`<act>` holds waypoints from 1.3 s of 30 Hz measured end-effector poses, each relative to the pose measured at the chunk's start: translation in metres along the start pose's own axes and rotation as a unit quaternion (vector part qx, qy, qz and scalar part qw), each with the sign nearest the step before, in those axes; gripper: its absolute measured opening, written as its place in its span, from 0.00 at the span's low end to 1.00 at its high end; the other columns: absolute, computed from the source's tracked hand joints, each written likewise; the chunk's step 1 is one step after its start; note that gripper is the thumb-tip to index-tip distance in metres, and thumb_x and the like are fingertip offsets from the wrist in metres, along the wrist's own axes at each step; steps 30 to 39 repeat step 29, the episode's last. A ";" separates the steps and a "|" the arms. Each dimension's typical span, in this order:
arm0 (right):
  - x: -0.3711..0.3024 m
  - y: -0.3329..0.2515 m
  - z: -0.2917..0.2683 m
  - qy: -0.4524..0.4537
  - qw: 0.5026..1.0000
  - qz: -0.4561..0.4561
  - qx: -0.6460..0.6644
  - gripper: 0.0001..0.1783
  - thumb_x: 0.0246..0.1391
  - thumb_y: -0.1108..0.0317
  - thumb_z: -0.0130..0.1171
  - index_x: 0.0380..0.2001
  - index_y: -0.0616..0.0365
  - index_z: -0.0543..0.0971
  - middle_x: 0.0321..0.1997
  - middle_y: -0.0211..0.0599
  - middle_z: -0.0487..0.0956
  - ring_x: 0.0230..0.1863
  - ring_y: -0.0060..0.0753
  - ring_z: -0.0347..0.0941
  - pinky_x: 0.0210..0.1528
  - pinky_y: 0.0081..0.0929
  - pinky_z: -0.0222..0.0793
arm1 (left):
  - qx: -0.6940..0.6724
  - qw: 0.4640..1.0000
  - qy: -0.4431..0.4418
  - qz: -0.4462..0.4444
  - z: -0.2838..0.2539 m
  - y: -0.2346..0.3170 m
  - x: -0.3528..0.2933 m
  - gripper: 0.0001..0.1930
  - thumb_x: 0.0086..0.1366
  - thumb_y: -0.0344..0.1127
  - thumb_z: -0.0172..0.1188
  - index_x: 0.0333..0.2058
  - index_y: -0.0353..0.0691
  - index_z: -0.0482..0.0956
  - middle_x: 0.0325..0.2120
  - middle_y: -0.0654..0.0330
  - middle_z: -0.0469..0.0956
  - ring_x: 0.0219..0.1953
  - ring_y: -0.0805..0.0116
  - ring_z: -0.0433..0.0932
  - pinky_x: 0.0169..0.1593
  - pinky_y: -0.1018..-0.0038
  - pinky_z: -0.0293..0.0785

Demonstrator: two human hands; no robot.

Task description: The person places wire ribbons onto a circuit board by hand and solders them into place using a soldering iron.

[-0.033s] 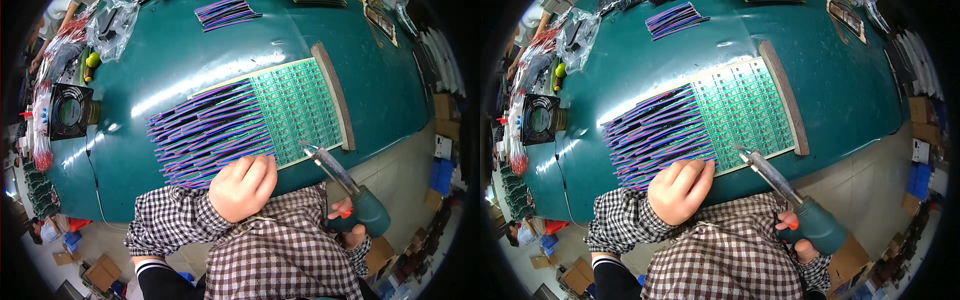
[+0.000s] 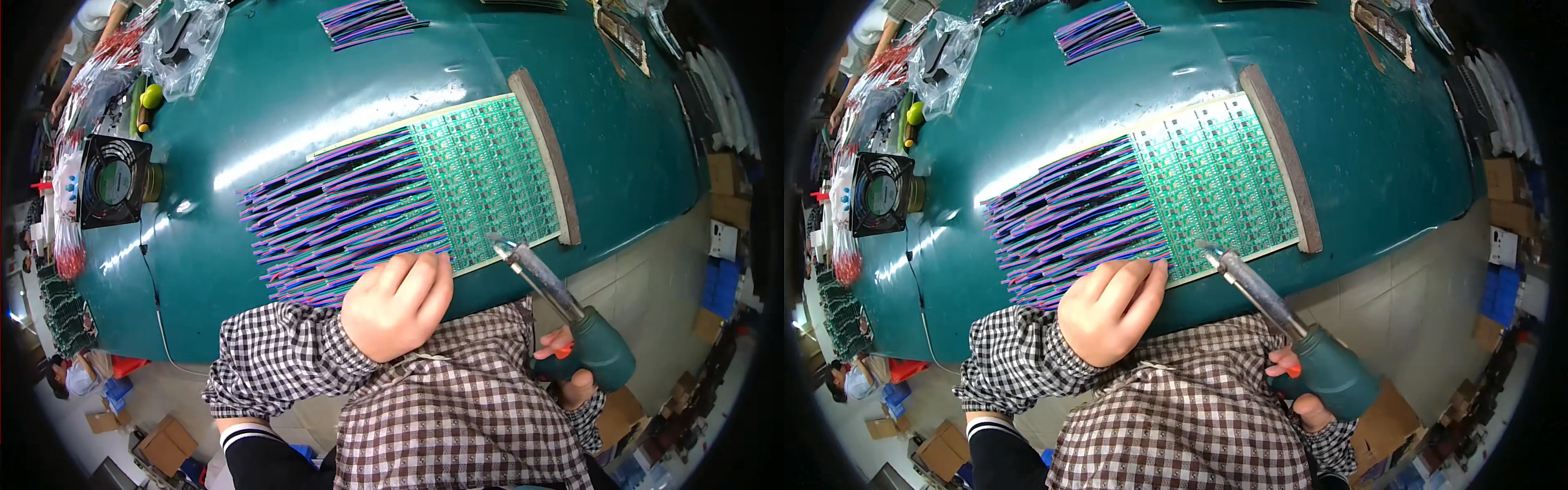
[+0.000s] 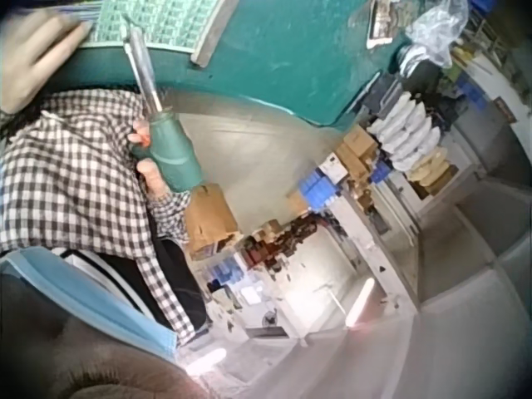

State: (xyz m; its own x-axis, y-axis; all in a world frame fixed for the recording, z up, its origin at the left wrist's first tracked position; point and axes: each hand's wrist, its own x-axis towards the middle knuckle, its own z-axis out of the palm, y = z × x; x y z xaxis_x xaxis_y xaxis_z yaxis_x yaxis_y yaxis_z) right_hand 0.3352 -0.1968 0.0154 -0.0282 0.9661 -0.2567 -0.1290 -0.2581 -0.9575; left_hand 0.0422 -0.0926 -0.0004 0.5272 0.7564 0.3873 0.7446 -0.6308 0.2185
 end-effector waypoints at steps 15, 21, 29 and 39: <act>0.014 -0.020 0.012 -0.050 0.951 -0.066 -0.298 0.32 0.51 0.34 0.68 0.33 0.56 0.85 0.31 0.32 0.85 0.33 0.38 0.82 0.38 0.33 0.78 | -0.097 0.994 -0.004 -0.046 -0.001 -0.007 0.006 0.15 0.50 0.27 0.66 0.40 0.37 0.84 0.34 0.60 0.77 0.31 0.65 0.78 0.32 0.72 0.76; 0.016 -0.019 0.010 -0.056 0.955 -0.062 -0.286 0.32 0.50 0.35 0.70 0.34 0.57 0.85 0.33 0.34 0.85 0.33 0.40 0.82 0.39 0.35 0.78 | -0.148 0.985 -0.018 -0.083 -0.004 -0.012 0.011 0.13 0.50 0.25 0.69 0.37 0.38 0.83 0.32 0.60 0.78 0.30 0.63 0.78 0.30 0.70 0.76; -0.001 0.019 -0.002 -0.053 0.994 -0.034 0.089 0.52 0.56 0.33 0.62 0.62 0.73 0.63 0.55 0.52 0.76 0.52 0.47 0.80 0.50 0.42 0.82 | -0.232 0.970 0.056 -0.050 -0.007 -0.012 0.014 0.18 0.45 0.18 0.68 0.39 0.34 0.86 0.32 0.57 0.80 0.30 0.62 0.81 0.31 0.71 0.79; -0.001 0.019 -0.002 -0.053 0.994 -0.034 0.089 0.52 0.56 0.33 0.62 0.62 0.73 0.63 0.55 0.52 0.76 0.52 0.47 0.80 0.50 0.42 0.82 | -0.232 0.970 0.056 -0.050 -0.007 -0.012 0.014 0.18 0.45 0.18 0.68 0.39 0.34 0.86 0.32 0.57 0.80 0.30 0.62 0.81 0.31 0.71 0.79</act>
